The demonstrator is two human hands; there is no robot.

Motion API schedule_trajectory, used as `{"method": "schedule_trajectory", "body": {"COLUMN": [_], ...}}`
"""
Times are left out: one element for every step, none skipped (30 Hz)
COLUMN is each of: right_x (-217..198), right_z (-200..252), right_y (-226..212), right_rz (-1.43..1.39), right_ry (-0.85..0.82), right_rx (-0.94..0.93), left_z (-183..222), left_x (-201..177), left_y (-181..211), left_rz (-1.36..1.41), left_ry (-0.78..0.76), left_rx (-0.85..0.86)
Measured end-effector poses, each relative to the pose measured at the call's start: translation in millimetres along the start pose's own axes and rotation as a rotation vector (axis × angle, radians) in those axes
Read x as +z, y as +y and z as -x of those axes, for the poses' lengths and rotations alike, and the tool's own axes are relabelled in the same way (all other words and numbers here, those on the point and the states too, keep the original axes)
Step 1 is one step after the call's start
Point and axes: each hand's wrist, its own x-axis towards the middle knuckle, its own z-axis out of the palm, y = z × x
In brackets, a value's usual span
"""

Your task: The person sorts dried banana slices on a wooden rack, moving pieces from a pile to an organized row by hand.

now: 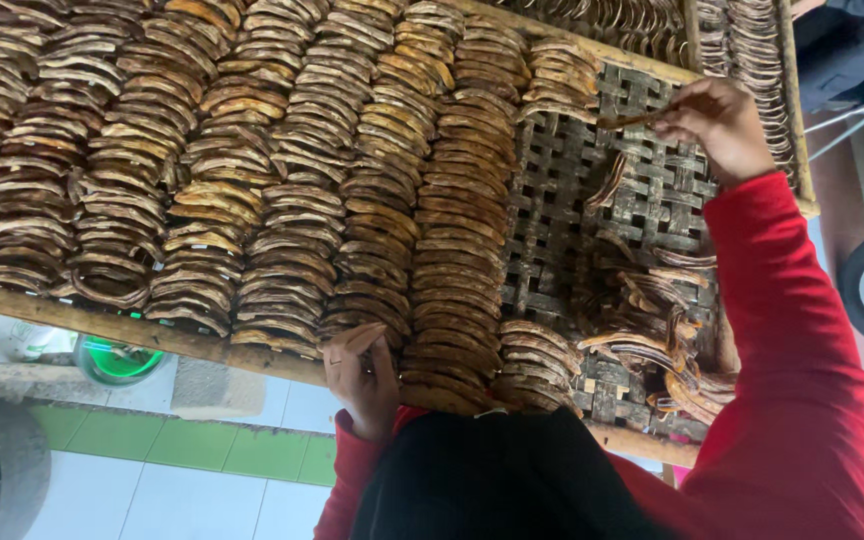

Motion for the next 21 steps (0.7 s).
{"method": "schedule_trajectory", "body": {"right_x": [4,8,15,20,22,24,27,30,32,35,37,41,45,48,53,57,62,68,74,80,86], "right_z": [-3,-7,-10,-14,-18,-21,-24,-29,-34,-38,-45,-52,-56,-58,-60,-62,-62,-61,-61,-63,-67], "right_y": [0,0,2,1,-1,-4,-6,-8,-10,-10,-10,-9,-9,-9,-10,-13,-16,-19,-22,-25,-28], "right_rz": [-0.066,-0.067,-0.022,0.024,0.024,0.225,0.426,0.427,0.526,0.622,0.623,0.622,0.621,0.619,0.604,0.590,0.590,0.640,0.690,0.692,0.597], "right_ry": [0.007,0.005,0.032,0.056,0.051,0.073,0.095,0.092,0.096,0.100,0.097,0.051,0.004,0.002,-0.017,-0.036,-0.037,-0.027,-0.017,-0.016,-0.002], "right_rx": [0.049,0.049,0.055,0.060,0.058,0.024,-0.012,-0.016,-0.067,-0.115,-0.116,-0.123,-0.130,-0.130,-0.136,-0.143,-0.146,-0.156,-0.167,-0.166,-0.152], "left_z": [0,0,0,0,0,0,0,0,-1,-1,-1,-1,-1,-1,-1,-1,-1,-2,-2,-2,-2], "left_x": [0,1,1,1,1,0,0,1,1,0,0,-1,-1,-2,-3,-3,-3,-3,-3,-3,-3], "left_y": [1,1,1,1,1,1,1,0,0,0,0,0,1,2,3,3,4,4,4,4,4], "left_rz": [0.000,-0.003,-0.005,-0.010,-0.015,-0.019,-0.021,-0.021,-0.021,-0.015,-0.009,-0.012,-0.010,-0.008,-0.010,-0.001,0.009,0.009,0.016,0.025,0.027], "left_ry": [0.008,0.020,0.022,0.025,0.028,0.032,0.032,0.032,0.038,0.037,0.036,0.037,0.030,0.022,0.022,0.022,0.022,0.024,0.024,0.021,0.021], "left_rx": [0.002,0.003,0.002,-0.001,-0.005,-0.007,-0.007,-0.006,-0.006,-0.006,-0.005,-0.006,-0.015,-0.022,-0.023,-0.028,-0.033,-0.033,-0.042,-0.051,-0.051]}}
